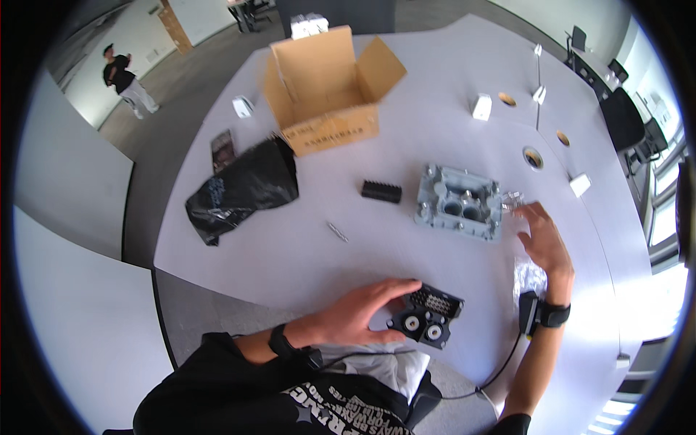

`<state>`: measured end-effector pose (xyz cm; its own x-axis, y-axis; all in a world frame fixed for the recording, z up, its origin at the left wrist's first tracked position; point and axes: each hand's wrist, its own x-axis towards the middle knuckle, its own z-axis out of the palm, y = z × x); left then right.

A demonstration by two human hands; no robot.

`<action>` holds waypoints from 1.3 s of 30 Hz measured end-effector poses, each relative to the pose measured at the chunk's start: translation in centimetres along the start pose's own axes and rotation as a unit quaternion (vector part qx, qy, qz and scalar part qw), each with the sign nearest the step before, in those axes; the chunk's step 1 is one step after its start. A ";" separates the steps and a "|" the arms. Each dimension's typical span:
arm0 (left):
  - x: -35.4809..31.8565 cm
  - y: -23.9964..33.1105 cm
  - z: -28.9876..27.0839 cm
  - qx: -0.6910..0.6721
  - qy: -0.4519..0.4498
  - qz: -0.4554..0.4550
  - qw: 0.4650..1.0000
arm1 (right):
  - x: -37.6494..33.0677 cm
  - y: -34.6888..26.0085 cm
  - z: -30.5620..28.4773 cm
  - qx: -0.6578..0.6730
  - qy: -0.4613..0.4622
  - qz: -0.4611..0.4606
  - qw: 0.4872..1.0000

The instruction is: The person places small metal pins into the holes of a black plastic component by hand and then fits a black perforated cover onto the unit.

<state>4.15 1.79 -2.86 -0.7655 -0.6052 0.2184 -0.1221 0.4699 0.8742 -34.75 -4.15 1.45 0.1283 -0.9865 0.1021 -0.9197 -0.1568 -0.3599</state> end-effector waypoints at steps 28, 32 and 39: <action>-0.5 -0.4 0.6 -0.005 0.004 -0.031 0.999 | 0.2 3.1 2.7 -0.105 0.010 0.002 0.994; 0.2 -0.5 0.3 0.010 0.027 -0.001 1.000 | 0.3 1.6 1.0 -0.098 0.005 0.063 0.993; 0.6 -0.4 0.5 0.009 0.029 -0.009 1.000 | -1.1 0.2 -1.6 -0.065 0.021 0.058 0.996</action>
<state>3.43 1.60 -3.32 -0.7253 -0.6494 0.2284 -0.1469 0.4701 0.8703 -35.69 -2.97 2.77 0.0058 -0.9943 0.1064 -0.9681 -0.0322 -0.2487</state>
